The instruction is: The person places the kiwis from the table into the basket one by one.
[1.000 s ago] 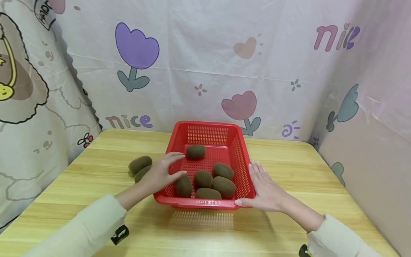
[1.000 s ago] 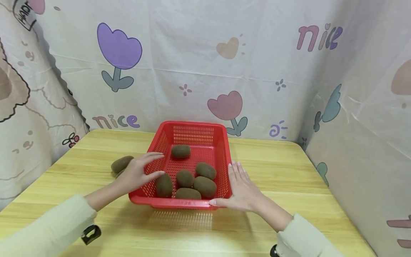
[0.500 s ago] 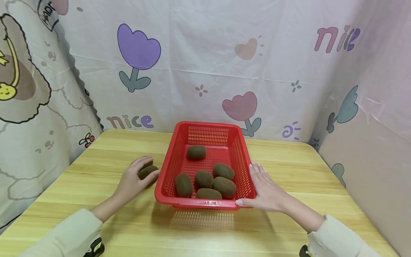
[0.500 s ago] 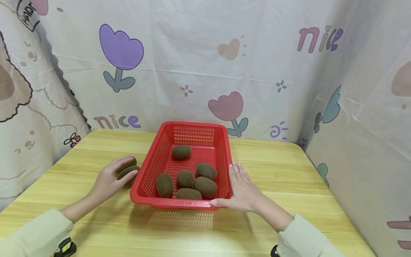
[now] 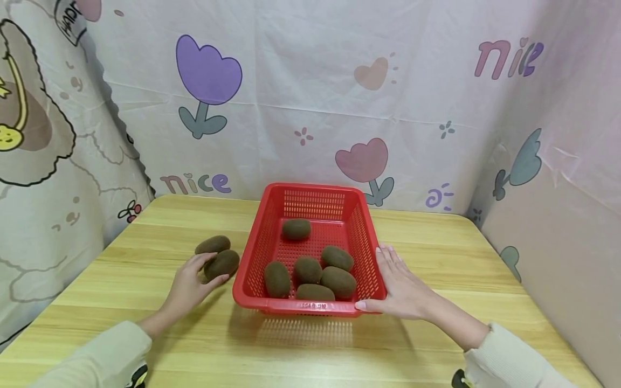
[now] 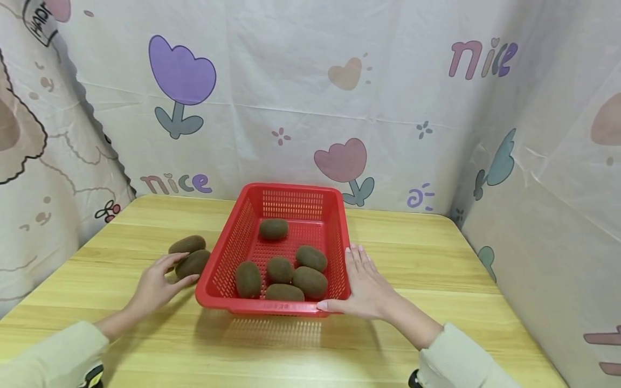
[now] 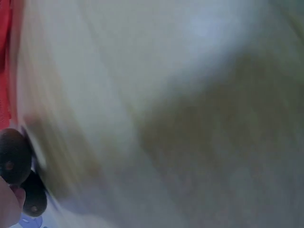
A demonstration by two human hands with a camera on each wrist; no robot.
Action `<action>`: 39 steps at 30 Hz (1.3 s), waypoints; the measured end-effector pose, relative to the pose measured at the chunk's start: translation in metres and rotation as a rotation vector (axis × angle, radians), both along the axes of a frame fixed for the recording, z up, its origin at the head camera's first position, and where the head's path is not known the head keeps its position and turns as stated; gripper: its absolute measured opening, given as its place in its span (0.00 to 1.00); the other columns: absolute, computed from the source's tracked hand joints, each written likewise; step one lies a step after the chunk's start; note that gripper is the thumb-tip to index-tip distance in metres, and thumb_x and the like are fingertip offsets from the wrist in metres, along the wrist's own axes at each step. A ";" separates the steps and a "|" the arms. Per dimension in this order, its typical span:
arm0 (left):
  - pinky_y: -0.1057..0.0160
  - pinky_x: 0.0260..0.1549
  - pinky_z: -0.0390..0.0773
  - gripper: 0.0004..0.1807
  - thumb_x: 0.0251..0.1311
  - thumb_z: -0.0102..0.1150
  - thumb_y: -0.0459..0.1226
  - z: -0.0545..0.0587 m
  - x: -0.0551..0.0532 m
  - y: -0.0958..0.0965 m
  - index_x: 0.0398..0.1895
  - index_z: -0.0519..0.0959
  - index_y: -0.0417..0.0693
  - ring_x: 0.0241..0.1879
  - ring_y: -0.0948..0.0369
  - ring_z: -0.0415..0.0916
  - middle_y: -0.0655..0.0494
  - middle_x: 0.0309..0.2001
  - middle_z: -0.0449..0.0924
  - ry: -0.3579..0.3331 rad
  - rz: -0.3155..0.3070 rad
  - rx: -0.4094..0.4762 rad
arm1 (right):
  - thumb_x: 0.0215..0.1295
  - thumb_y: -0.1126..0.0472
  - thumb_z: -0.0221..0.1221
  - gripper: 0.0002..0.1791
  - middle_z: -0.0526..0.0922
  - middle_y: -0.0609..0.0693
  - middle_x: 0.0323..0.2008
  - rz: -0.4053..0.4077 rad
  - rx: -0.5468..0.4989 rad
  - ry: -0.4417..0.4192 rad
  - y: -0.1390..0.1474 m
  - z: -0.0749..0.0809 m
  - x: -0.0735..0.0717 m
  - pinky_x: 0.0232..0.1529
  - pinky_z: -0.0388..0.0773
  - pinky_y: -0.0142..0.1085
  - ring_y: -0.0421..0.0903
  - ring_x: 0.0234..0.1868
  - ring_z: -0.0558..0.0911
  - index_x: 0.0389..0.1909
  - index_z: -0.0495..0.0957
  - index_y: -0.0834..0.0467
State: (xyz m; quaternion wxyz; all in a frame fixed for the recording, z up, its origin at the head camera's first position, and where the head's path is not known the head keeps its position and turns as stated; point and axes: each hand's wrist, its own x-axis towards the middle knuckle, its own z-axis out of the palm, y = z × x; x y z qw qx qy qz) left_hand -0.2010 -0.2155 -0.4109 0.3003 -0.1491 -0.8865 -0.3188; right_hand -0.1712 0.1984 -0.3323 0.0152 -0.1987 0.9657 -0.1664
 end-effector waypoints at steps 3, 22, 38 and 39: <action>0.39 0.41 0.75 0.29 0.37 0.73 0.28 -0.004 0.000 0.000 0.46 0.74 0.26 0.46 0.37 0.74 0.30 0.45 0.76 -0.027 0.014 0.010 | 0.46 0.28 0.58 0.65 0.42 0.66 0.72 -0.002 0.002 -0.003 0.000 0.000 0.000 0.69 0.51 0.59 0.64 0.72 0.43 0.71 0.42 0.69; 0.51 0.31 0.81 0.26 0.39 0.72 0.26 -0.006 0.000 0.002 0.45 0.75 0.25 0.37 0.41 0.79 0.30 0.43 0.76 -0.086 0.051 0.072 | 0.45 0.28 0.58 0.66 0.43 0.65 0.72 -0.008 0.001 -0.018 -0.001 0.000 -0.001 0.69 0.52 0.58 0.64 0.72 0.44 0.71 0.42 0.68; 0.69 0.31 0.82 0.26 0.39 0.71 0.26 0.004 0.001 -0.001 0.46 0.76 0.27 0.38 0.46 0.79 0.34 0.42 0.77 -0.135 0.036 0.111 | 0.45 0.28 0.58 0.65 0.43 0.66 0.72 -0.005 -0.001 -0.022 0.000 0.001 0.000 0.68 0.52 0.59 0.64 0.72 0.44 0.70 0.42 0.69; 0.74 0.31 0.80 0.26 0.39 0.71 0.26 0.005 0.001 -0.001 0.46 0.76 0.27 0.38 0.46 0.79 0.34 0.42 0.78 -0.130 0.031 0.123 | 0.45 0.28 0.58 0.65 0.43 0.66 0.72 -0.005 -0.001 -0.023 0.000 0.001 0.000 0.68 0.52 0.59 0.64 0.72 0.43 0.71 0.42 0.69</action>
